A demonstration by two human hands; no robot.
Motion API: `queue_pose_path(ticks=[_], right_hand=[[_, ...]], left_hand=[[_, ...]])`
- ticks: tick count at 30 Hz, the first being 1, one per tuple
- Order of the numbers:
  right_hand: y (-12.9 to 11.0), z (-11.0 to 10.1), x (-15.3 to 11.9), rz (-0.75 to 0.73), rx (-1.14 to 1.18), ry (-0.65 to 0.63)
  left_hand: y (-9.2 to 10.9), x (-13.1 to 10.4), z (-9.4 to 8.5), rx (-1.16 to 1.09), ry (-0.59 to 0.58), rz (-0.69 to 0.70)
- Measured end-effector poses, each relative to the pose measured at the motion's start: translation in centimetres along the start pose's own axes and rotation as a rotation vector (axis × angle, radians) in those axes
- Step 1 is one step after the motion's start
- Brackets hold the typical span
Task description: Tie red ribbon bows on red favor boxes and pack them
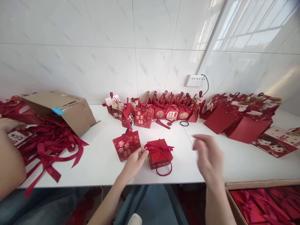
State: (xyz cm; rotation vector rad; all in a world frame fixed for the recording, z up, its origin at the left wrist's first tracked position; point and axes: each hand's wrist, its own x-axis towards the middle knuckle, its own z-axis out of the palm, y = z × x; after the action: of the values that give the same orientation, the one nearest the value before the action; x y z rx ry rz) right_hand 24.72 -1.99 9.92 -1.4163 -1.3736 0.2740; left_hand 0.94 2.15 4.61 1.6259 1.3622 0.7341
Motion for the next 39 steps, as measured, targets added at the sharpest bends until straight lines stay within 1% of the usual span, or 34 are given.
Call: queue_pose_path(ticks=[3,5,7,10,12,14,17,20,28,31,35,39], right_hand=[[2.4,3.1,0.0,0.147,-0.079,-0.206],[3.6,4.7,-0.4,0.257,-0.058,-0.308],[4.4,5.8,-0.9,0.319,0.02,-0.331],[4.6,6.6,-1.3,0.38,0.122,-0.305],[4.7,6.7,-1.4,0.424,0.153,-0.318],[4.7,6.5,-1.3,0.438,0.16,-0.358],[4.9,6.2,-1.3,0.405,0.191,-0.414],[4.8,6.1,-1.2,0.369,0.242,-0.438],[4.6,5.4,-1.0,0.332,0.178,-0.426],[4.8,5.2,-0.9,0.336,0.18,-0.427],[5.1,5.3,-0.8,0.376,0.218,-0.414],[5.6,5.0,-0.7,0.42,0.254,-0.365]], left_hand=[[-0.3,0.3,0.7,-0.072,-0.013,0.018],[-0.5,0.5,0.9,-0.119,-0.026,0.0],[-0.6,0.7,1.1,-0.183,-0.032,-0.013],[-0.7,1.2,1.2,-0.27,-0.014,-0.009],[-0.7,1.4,1.2,-0.291,0.011,-0.016],[-0.7,1.4,1.2,-0.306,0.027,-0.026],[-0.6,1.4,1.3,-0.358,-0.006,-0.018],[-0.5,1.3,1.4,-0.395,-0.045,-0.008],[-0.6,1.7,1.0,-0.448,-0.077,-0.01],[-0.8,1.6,0.6,-0.427,-0.08,0.006],[-0.9,1.3,0.3,-0.422,-0.11,0.014],[-1.4,1.2,-0.1,-0.42,-0.135,0.021]])
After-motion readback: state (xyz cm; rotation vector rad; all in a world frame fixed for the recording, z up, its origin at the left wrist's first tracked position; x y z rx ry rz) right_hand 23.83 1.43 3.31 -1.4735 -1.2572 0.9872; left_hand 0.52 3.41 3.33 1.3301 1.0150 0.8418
